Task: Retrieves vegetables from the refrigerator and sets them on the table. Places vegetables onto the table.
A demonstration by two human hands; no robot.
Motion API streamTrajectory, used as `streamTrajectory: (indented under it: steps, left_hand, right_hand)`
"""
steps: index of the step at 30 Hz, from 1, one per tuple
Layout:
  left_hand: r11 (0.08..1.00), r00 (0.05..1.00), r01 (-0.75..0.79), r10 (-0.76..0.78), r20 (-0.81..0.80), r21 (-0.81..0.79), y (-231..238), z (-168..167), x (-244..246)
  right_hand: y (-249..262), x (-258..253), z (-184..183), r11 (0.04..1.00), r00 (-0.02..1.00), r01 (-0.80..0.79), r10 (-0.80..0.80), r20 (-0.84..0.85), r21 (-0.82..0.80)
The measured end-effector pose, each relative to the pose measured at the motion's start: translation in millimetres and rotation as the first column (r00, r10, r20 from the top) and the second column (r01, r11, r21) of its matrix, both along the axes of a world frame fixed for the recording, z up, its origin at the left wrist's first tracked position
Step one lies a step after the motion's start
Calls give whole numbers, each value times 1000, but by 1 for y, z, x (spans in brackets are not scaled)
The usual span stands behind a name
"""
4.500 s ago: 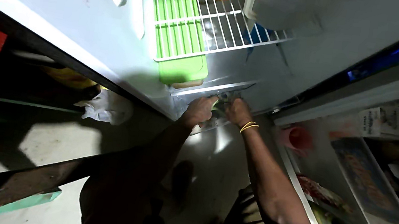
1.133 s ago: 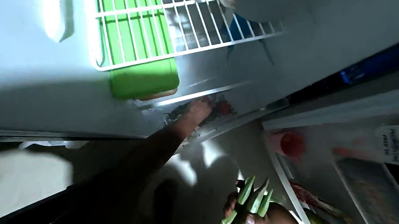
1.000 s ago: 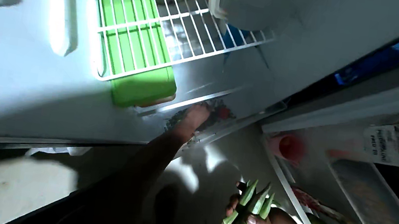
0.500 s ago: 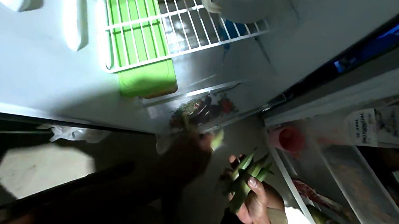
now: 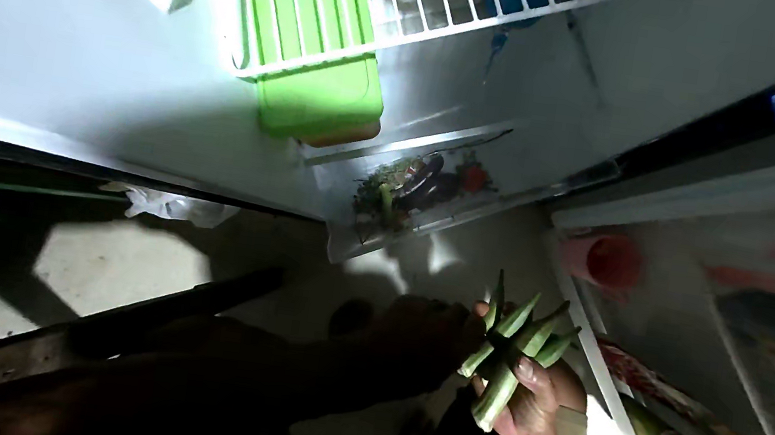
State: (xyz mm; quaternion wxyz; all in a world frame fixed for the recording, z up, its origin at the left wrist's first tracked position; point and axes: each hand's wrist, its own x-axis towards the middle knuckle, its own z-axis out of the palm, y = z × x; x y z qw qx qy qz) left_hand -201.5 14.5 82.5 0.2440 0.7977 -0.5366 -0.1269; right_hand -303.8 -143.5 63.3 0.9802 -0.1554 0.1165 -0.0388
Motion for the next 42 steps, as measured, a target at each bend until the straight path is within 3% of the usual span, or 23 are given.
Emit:
streamTrajectory:
  steps: [2,3,4,6,9,12,16,20,24,27,32,36,39,42]
  left_hand:
    - [996,990,-70,63,-124,-48,10,4,42]
    - [995,974,-95,95,-204,6,16,18,69]
    - [986,947,-98,135,-290,136,19,39,99]
    - [911,951,-124,223,-215,394,24,47,148]
    - [760,976,-155,217,-21,632,22,1,181]
    - [674,993,-79,115,2,735,12,-49,196]
    - [686,999,12,-35,17,728,12,-89,205]
    - [716,990,31,-120,80,698,15,-98,214]
    - [626,985,-70,166,-45,777,2,-59,219]
    - [631,905,-179,407,-126,755,-9,-50,214]
    - [613,746,-345,639,-189,710,-5,-53,226]
    - [633,701,-381,673,-236,674,-2,-63,227]
    - [726,749,-392,608,-262,565,-11,-78,223]
    - [736,775,-390,587,-235,553,-32,-89,215]
  right_hand:
    - [-2,2,1,1000,1000,15,-14,24,-4]
    - [-4,4,3,1000,999,14,-14,46,5]
    - [-7,5,3,999,997,11,-14,70,30]
    - [-12,2,2,998,994,10,-16,111,55]
    - [-11,0,1,1000,995,17,-19,96,26]
    - [-10,-1,2,1000,997,-2,0,74,26]
    - [-14,-5,3,1000,999,7,-8,46,21]
    - [-17,0,2,1000,999,10,-11,42,26]
    - [-15,2,3,1000,1000,6,-7,23,26]
    - [-15,4,-1,999,999,-3,1,51,35]
    - [-15,5,1,1000,999,-12,11,35,27]
    - [-16,4,1,1000,999,-7,6,45,19]
    - [-15,5,1,1000,999,-5,4,42,24]
    - [-15,2,0,999,999,3,-5,49,38]
